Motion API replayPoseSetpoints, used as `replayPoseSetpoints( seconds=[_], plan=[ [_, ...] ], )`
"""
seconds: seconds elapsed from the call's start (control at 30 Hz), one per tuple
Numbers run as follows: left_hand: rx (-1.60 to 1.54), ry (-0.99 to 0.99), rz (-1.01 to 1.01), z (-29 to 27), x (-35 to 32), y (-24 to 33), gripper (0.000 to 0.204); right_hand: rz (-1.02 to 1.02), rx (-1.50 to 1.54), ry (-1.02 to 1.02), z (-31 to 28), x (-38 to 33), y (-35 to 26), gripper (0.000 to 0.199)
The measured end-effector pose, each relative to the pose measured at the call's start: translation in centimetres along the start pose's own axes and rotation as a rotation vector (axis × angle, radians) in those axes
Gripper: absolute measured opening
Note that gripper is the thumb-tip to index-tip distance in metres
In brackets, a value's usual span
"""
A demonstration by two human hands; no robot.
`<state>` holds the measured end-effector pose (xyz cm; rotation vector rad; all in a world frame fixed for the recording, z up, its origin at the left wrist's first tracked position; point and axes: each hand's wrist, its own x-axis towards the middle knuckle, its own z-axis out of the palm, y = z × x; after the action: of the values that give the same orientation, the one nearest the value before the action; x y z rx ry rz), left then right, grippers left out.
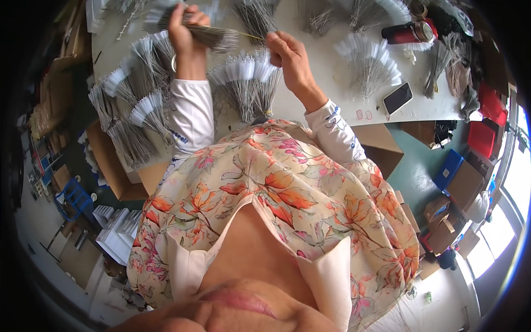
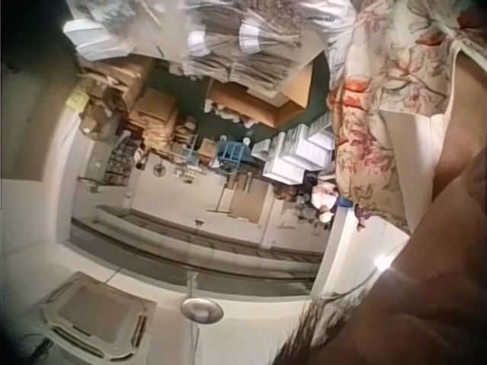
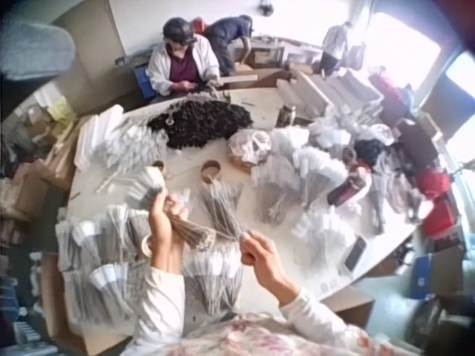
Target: Bundling white and black bristle components with rubber bands and placing them into cardboard boxes.
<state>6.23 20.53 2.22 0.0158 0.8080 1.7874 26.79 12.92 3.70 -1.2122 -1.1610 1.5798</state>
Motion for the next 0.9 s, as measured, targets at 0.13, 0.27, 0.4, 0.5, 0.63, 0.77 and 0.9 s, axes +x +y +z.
replayPoseSetpoints(
  seconds=[0.13,0.27,0.4,0.5,0.63,0.77,0.9],
  plan=[
    [0.479,0.125,0.402,1.6,-1.5,-2.1,0.023,-0.3,-0.301,-0.47,0.0,-3.2,-2.9,0.025],
    [0.104,-0.231,-0.001,1.5,0.1,-2.1,0.016,0.106,0.869,-0.158,-11.1,0.9,1.0,0.023],
    [0.769,-0.202,0.318,2.0,1.5,-7.1,0.052,0.464,0.907,0.116,-12.9,0.7,7.3,0.016],
    [1.02,-0.139,0.326,1.1,3.5,-9.8,0.067,0.455,0.915,-0.057,-14.0,1.0,10.6,0.008],
    [1.74,0.071,0.44,-1.6,5.8,-13.6,0.092,0.44,0.593,-0.07,-13.8,2.0,9.2,0.013],
    [2.187,0.175,0.459,-5.6,5.3,-18.8,0.096,0.479,0.539,-0.055,-17.2,5.7,9.6,0.015],
    [2.148,0.172,0.445,-5.8,6.0,-18.2,0.095,0.383,0.116,0.281,-16.9,9.6,7.6,0.024]
  ],
)
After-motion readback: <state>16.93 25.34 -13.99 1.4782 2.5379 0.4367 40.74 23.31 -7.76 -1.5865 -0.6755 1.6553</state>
